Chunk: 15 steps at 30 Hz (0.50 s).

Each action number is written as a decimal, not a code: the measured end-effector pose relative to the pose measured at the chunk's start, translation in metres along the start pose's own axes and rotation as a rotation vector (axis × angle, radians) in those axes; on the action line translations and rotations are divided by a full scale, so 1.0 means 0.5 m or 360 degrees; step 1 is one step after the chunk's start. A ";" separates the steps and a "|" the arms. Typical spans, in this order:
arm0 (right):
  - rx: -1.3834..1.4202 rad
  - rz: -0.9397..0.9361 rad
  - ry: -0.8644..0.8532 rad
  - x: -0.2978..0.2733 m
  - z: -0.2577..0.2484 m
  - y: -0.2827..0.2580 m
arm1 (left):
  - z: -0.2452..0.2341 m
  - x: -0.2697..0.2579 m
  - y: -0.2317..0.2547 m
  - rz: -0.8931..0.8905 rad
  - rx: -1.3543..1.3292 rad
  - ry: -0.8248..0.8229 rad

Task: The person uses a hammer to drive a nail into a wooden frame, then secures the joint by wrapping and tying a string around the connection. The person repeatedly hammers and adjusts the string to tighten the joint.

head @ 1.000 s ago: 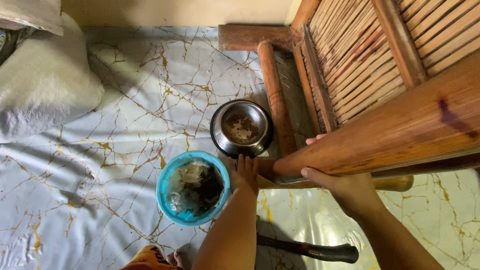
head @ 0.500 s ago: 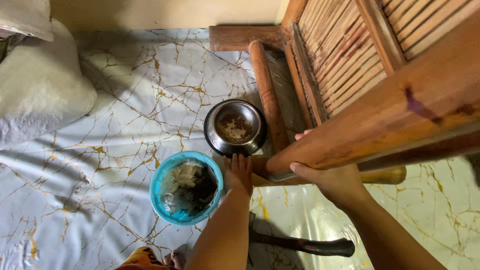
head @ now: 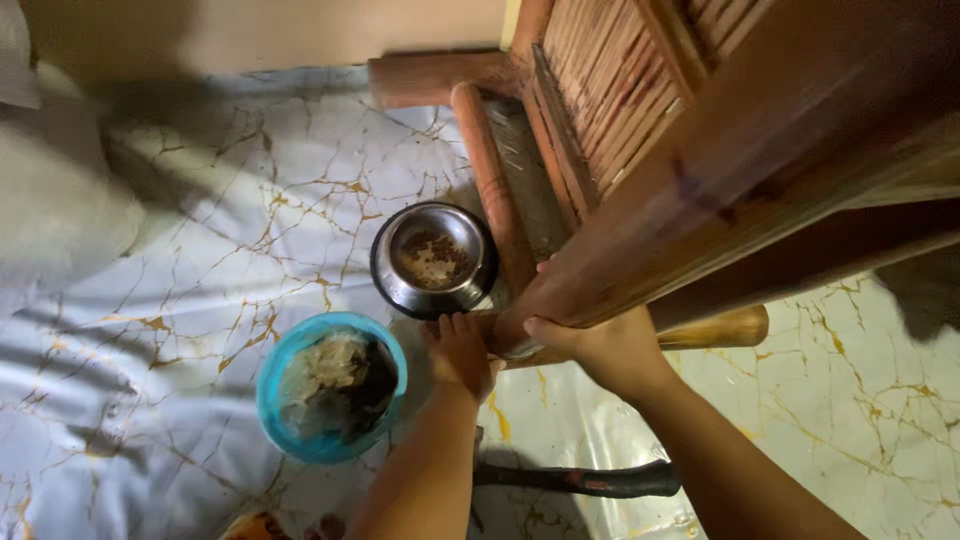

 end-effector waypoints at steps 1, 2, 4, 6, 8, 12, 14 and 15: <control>-0.0031 0.0023 0.0067 0.000 -0.002 0.012 | 0.003 0.007 -0.001 -0.0005 -0.0014 -0.0023; -0.0062 0.0052 0.0134 -0.005 -0.006 0.031 | 0.010 0.012 0.001 -0.0008 -0.0030 -0.0051; 0.0119 -0.0187 0.0176 -0.029 -0.005 0.067 | 0.005 0.030 -0.001 -0.0007 -0.0100 0.0059; -0.0119 -0.0122 0.0216 -0.054 0.006 0.153 | 0.003 0.034 -0.008 0.0022 -0.0152 0.0104; -0.0772 0.0257 0.0255 -0.069 0.002 0.284 | -0.006 0.028 -0.012 0.0082 -0.0186 0.0089; -0.1107 -0.0221 -0.0591 -0.134 0.121 0.466 | -0.098 -0.038 0.005 0.0497 -0.1027 0.0508; -0.1550 0.0242 -0.0665 -0.152 0.175 0.586 | -0.150 -0.065 0.020 0.0563 -0.1435 0.0628; -0.1769 0.0475 -0.0691 -0.155 0.185 0.633 | -0.187 -0.073 0.032 0.0644 -0.1429 0.0759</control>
Point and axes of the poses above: each hand's wrist, its own x-axis towards the middle knuckle, its own z-axis out of the palm, y = z × x, the point moved 7 cm from there along x, towards the middle knuckle, and after that the axes turned 13 degrees about z, right-handed, at the moved point
